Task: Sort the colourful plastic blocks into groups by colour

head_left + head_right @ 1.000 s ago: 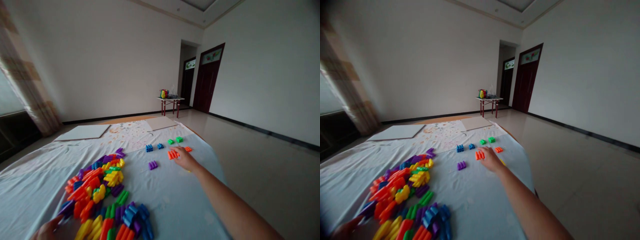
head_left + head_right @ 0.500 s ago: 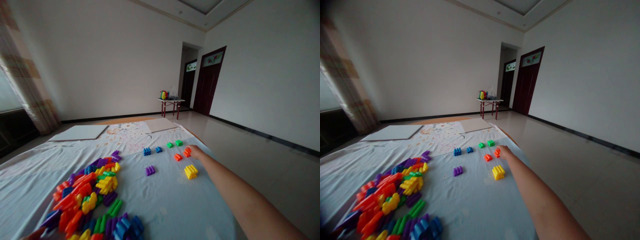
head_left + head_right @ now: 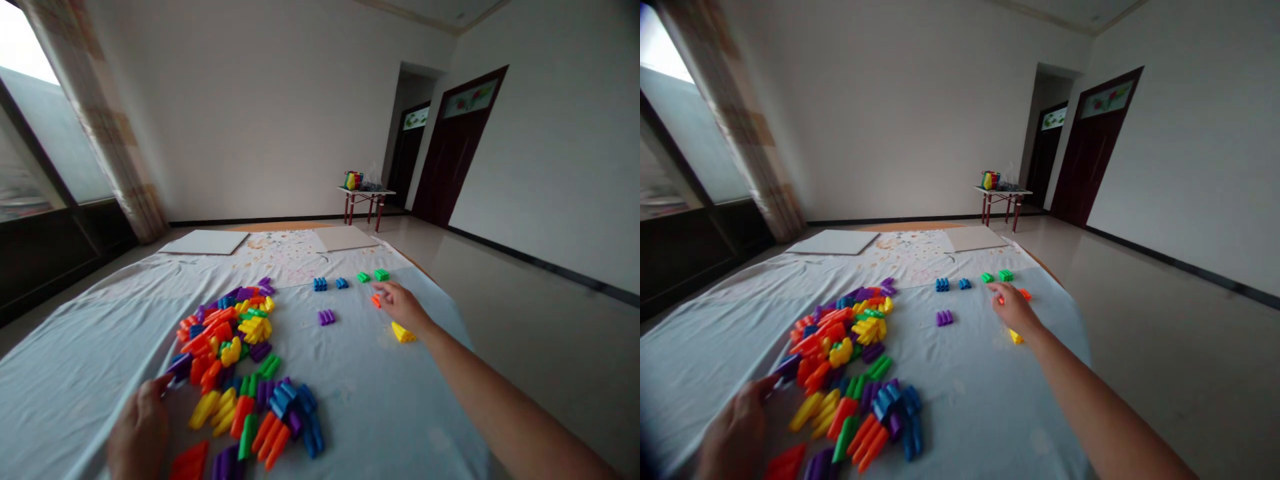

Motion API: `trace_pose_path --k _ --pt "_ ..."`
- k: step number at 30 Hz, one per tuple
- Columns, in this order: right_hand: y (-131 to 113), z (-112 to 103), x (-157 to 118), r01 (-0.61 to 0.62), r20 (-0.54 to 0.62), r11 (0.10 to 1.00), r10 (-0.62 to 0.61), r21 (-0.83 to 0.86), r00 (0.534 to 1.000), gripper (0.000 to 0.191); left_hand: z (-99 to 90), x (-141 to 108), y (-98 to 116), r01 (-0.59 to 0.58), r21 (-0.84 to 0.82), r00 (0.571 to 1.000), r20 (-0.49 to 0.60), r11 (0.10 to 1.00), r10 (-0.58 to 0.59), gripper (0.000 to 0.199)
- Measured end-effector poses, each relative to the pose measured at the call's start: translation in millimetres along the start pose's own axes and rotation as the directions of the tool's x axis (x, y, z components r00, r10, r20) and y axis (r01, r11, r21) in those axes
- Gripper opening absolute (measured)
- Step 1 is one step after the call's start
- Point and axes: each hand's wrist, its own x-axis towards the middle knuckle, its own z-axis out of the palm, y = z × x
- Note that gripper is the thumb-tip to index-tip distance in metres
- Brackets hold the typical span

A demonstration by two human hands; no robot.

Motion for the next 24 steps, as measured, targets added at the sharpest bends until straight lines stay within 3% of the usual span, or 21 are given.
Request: trace_pose_path --k 2,4,6,8,12,15,24 --pt "-42 15 -32 0.025 0.26 0.993 -0.055 0.118 0.964 0.039 -2.1 -5 7 0.051 -0.063 0.998 0.038 0.997 -0.049 0.053" --pt "-77 32 -61 -0.019 0.506 0.986 -0.069 0.166 0.86 0.051 -2.7 -8 11 0.064 -0.124 0.998 0.037 0.99 -0.06 0.052" --pt "-101 49 -82 -0.043 0.645 0.986 -0.073 0.162 0.761 0.068 -2.2 -10 12 0.062 -0.17 0.998 0.028 0.983 -0.058 0.05" --pt "-117 66 -92 -0.016 0.688 0.989 -0.09 0.146 0.72 0.077 -1.5 -12 10 0.058 -0.202 0.998 0.023 0.978 -0.054 0.048" --pt "-136 96 -95 0.042 0.658 0.988 -0.132 0.151 0.741 0.076 -1.0 -14 9 0.059 -0.257 0.998 0.015 0.965 -0.057 0.046" --pt "-147 112 -96 0.058 0.614 0.98 -0.164 0.189 0.772 0.062 -1.9 -17 11 0.063 -0.282 0.998 0.015 0.957 -0.061 0.044" --pt "-148 133 -101 0.139 0.391 0.947 -0.249 0.289 0.886 0.033 -1.1 -19 10 0.04 -0.355 0.999 -0.016 0.934 -0.049 0.042"
